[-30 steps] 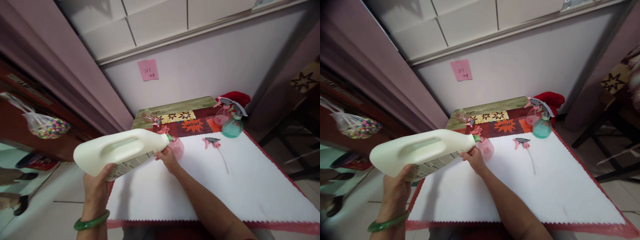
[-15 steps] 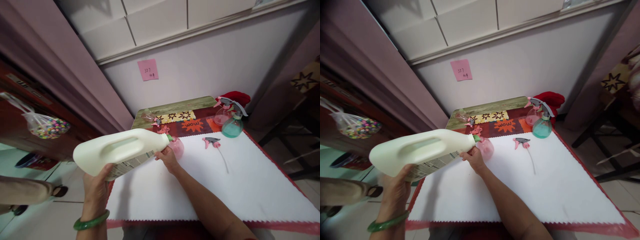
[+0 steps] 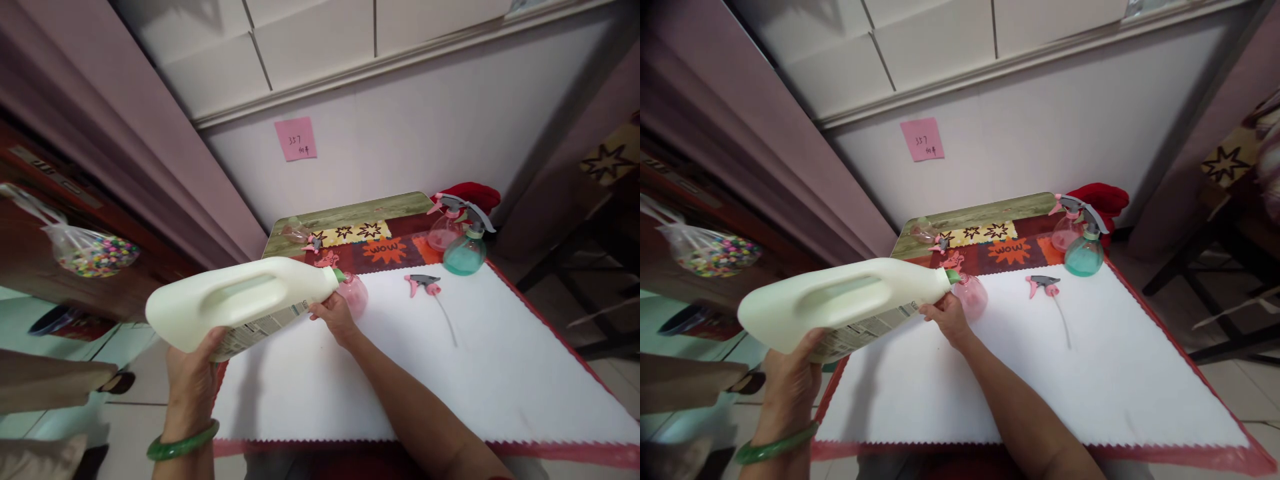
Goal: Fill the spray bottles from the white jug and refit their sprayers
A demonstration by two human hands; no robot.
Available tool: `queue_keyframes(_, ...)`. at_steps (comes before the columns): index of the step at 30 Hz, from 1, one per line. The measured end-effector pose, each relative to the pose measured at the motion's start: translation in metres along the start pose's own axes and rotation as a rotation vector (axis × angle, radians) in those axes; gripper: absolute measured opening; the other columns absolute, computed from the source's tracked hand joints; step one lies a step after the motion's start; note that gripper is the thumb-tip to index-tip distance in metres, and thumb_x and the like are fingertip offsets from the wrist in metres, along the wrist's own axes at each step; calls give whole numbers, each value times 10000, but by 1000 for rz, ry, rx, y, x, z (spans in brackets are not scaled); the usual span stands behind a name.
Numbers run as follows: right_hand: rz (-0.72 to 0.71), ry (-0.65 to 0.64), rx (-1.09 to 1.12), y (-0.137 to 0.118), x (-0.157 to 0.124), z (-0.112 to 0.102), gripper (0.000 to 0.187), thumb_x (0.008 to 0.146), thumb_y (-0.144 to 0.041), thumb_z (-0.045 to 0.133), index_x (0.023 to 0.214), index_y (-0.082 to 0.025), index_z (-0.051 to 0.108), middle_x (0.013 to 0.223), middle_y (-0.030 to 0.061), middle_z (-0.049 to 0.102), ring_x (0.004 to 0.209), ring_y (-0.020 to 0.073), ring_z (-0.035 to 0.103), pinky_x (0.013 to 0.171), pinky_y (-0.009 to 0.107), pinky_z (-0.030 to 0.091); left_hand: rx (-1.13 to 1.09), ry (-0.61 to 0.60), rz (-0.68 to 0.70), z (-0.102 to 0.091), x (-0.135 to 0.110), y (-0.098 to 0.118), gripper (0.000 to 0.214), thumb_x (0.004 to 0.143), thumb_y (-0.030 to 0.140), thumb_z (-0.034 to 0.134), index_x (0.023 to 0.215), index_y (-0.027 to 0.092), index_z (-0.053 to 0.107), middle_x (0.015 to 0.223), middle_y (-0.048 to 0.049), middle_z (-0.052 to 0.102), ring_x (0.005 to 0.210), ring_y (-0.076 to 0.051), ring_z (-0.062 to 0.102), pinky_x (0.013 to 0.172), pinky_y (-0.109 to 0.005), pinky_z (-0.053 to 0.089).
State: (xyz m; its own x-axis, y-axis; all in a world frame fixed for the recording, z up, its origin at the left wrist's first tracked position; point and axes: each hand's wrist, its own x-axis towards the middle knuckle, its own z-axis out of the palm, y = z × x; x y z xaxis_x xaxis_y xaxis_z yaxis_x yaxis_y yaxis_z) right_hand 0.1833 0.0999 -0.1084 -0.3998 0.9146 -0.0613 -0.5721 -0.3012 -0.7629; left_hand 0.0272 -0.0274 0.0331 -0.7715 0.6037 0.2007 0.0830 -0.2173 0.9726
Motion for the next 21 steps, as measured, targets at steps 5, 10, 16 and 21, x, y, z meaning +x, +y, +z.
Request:
queue_keyframes(5,14,5,1,0,1,0,458,558,-331,931,923,-194,690,854,30,794,776,181,698,581,268,567,-13,4,1,-1,0,-1,573,606,223,962,1150,173,789,1086,-56,818,984,-232,764,826,-259,648)
queue_keyframes(10,18,0,3,1,2,0,463,552,-330,935,921,-196,688,859,32,794,782,188,701,583,278,567,-28,18,2,-3,3,-4,578,597,194,957,1149,200,787,1121,-38,814,1025,-213,752,838,-235,639)
queue_keyframes(16,8,-5,-8,0,1,-1,457,567,-339,934,924,-195,688,880,39,800,793,189,706,588,278,572,-16,19,11,-6,6,-9,611,602,226,958,1187,211,782,1124,-34,812,1044,-225,748,819,-242,641)
queue_keyframes(21,4,-7,-18,0,1,-1,454,575,-349,933,923,-193,687,902,47,808,803,196,717,592,282,582,0,46,7,-7,6,-10,594,611,230,961,1175,188,782,1123,-45,808,1050,-233,744,837,-263,647)
